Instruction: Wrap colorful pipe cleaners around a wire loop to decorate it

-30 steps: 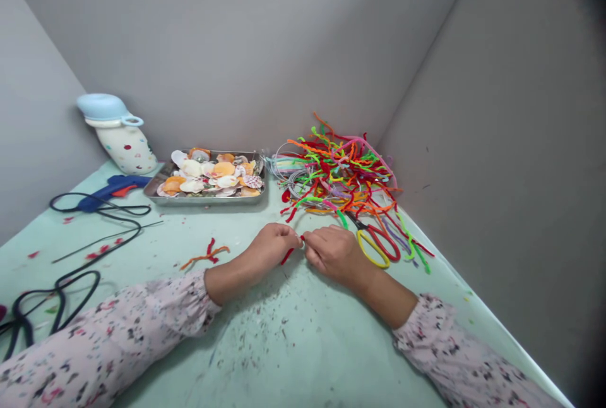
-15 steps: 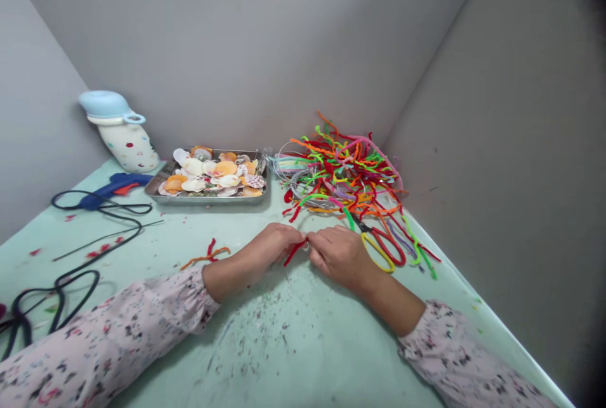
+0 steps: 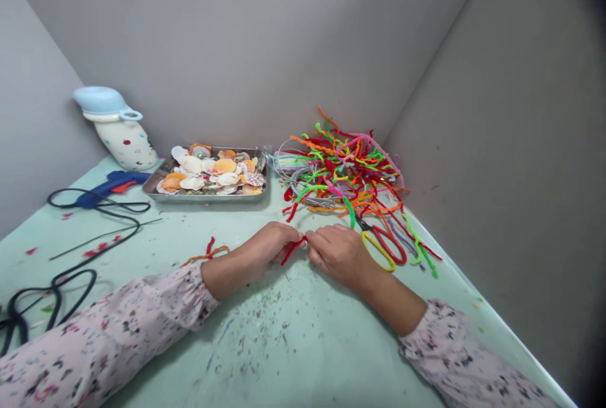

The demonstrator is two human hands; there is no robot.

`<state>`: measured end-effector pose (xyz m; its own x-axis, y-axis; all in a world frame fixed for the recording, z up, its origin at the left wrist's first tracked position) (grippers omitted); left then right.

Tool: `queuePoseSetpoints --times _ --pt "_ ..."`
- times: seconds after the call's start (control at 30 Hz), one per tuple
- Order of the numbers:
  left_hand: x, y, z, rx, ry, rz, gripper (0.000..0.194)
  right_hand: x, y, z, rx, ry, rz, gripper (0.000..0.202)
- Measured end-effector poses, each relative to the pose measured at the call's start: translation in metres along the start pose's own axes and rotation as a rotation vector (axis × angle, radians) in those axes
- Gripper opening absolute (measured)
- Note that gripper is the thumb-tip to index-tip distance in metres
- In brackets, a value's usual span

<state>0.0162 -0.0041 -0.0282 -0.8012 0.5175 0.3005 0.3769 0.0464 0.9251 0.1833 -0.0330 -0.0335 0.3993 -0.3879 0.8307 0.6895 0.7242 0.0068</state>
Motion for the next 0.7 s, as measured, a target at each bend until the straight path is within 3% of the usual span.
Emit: queuePoseSetpoints --times 0.27,0.5,0.7 --pt "-0.0009 0.0055 -0.0017 0.081 -0.012 -0.025 0.021 -0.0007 -0.0011 0.0001 0.015 -0.015 -0.043 0.014" --pt "-0.0004 0.0042 -0.0014 0.06 -0.025 -0.04 0.022 -0.0015 -0.0014 0.0006 0.007 -0.001 -0.042 0.016" --pt "-0.0019 -0.0001 0.0025 0.033 0.044 -0.131 0.024 -0.0022 0.0025 -0.002 -0.058 0.036 0.008 0.016"
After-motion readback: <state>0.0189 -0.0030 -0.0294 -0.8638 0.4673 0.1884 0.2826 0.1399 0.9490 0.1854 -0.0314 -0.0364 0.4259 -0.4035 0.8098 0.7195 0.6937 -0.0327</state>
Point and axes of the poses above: each hand's wrist, its own z-axis towards the middle knuckle, its own x-axis out of the back of the hand, y = z × x, the point moved 1 cm from there along z, towards the middle knuckle, and after that the axes turned 12 degrees about z, right-handed, at the moved point
